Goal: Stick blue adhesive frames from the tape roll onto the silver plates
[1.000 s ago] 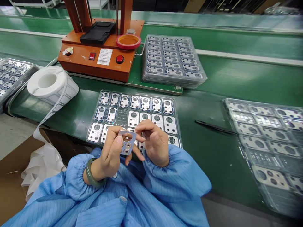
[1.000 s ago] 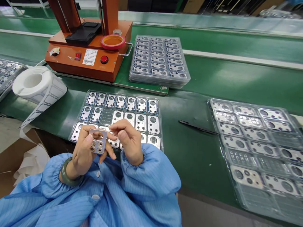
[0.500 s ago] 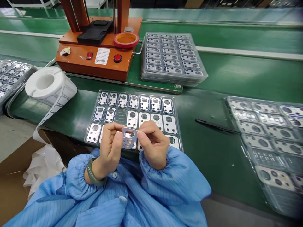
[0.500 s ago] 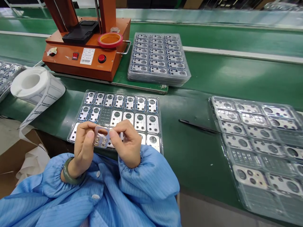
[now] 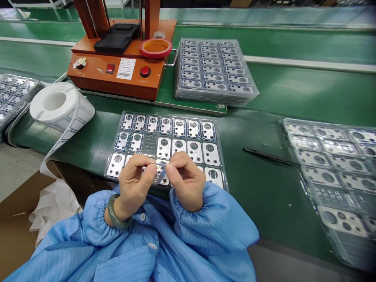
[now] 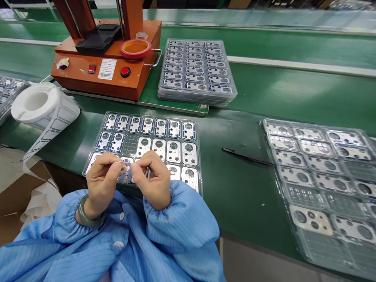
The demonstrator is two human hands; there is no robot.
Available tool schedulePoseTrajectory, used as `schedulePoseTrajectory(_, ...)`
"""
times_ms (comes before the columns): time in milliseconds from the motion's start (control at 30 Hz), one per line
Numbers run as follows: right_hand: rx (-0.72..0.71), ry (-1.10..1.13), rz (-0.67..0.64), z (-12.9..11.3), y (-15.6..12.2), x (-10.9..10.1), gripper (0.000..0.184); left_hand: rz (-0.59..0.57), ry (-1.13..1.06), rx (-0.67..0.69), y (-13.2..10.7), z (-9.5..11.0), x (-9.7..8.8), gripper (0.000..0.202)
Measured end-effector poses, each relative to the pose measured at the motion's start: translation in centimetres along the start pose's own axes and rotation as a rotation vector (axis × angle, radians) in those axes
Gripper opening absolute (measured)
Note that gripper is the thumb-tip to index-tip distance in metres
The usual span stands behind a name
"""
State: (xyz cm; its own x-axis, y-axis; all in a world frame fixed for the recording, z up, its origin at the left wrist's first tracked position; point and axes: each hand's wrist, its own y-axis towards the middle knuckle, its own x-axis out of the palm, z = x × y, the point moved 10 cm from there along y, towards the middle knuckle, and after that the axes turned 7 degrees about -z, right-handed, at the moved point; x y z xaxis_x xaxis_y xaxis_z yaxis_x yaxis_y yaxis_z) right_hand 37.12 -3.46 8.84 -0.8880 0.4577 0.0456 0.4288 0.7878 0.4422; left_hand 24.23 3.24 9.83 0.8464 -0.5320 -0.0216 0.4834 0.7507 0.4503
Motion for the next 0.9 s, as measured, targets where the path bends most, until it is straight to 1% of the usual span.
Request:
schedulePoseTrajectory(233,0.028,0.036,-0.018,0.5,-0.2,0.7,0.013,0.074,0.025,0.057,-0.5,0.4,-0.4,0.006)
schedulePoseTrajectory(367,0.025,0.048,0.007,0.6,-0.1,0.3,0.014,0.056,0.046,0.054,-0.6,0.3,-0.1,0.005)
schedulePoseTrajectory(400,0.024,0.049,0.019,0.6,-0.1,0.2,0.014,0.039,0.035,0.037,-0.5,0.1,0.0,0.004)
schedulePoseTrajectory(433,0.024,0.048,0.033,0.6,-0.1,0.0,0.014,0.018,0.003,0.008,-0.5,-0.4,0.2,0.008)
schedulePoseTrajectory(500,0.031,0.041,0.067,0.6,0.0,-0.3,0.014,-0.032,-0.110,-0.077,-0.7,-1.6,0.5,0.027)
schedulePoseTrajectory(567,0.062,0.034,0.105,0.8,0.0,-0.6,0.014,-0.109,-0.219,-0.181,-1.0,-2.9,1.2,0.046)
schedulePoseTrajectory(600,0.100,0.032,0.122,1.1,0.0,-0.7,0.015,-0.151,-0.241,-0.223,-1.2,-3.3,1.6,0.048)
schedulePoseTrajectory(633,0.153,0.026,0.141,1.6,0.0,-0.9,0.015,-0.198,-0.234,-0.256,-1.4,-3.6,2.0,0.046)
schedulePoseTrajectory(700,0.262,-0.009,0.172,2.5,-0.2,-1.1,0.017,-0.270,-0.136,-0.291,-1.4,-3.7,2.5,0.040)
schedulePoseTrajectory(733,0.300,-0.041,0.193,2.8,-0.3,-1.4,0.018,-0.286,-0.040,-0.279,-1.2,-3.6,2.5,0.038)
schedulePoseTrajectory(833,0.329,-0.129,0.299,3.0,-0.7,-2.5,0.024,-0.280,0.397,-0.150,0.7,-2.4,1.9,0.038)
schedulePoseTrajectory(900,0.342,-0.123,0.350,3.3,-0.9,-3.0,0.027,-0.271,0.704,-0.092,2.0,-2.2,1.7,0.041)
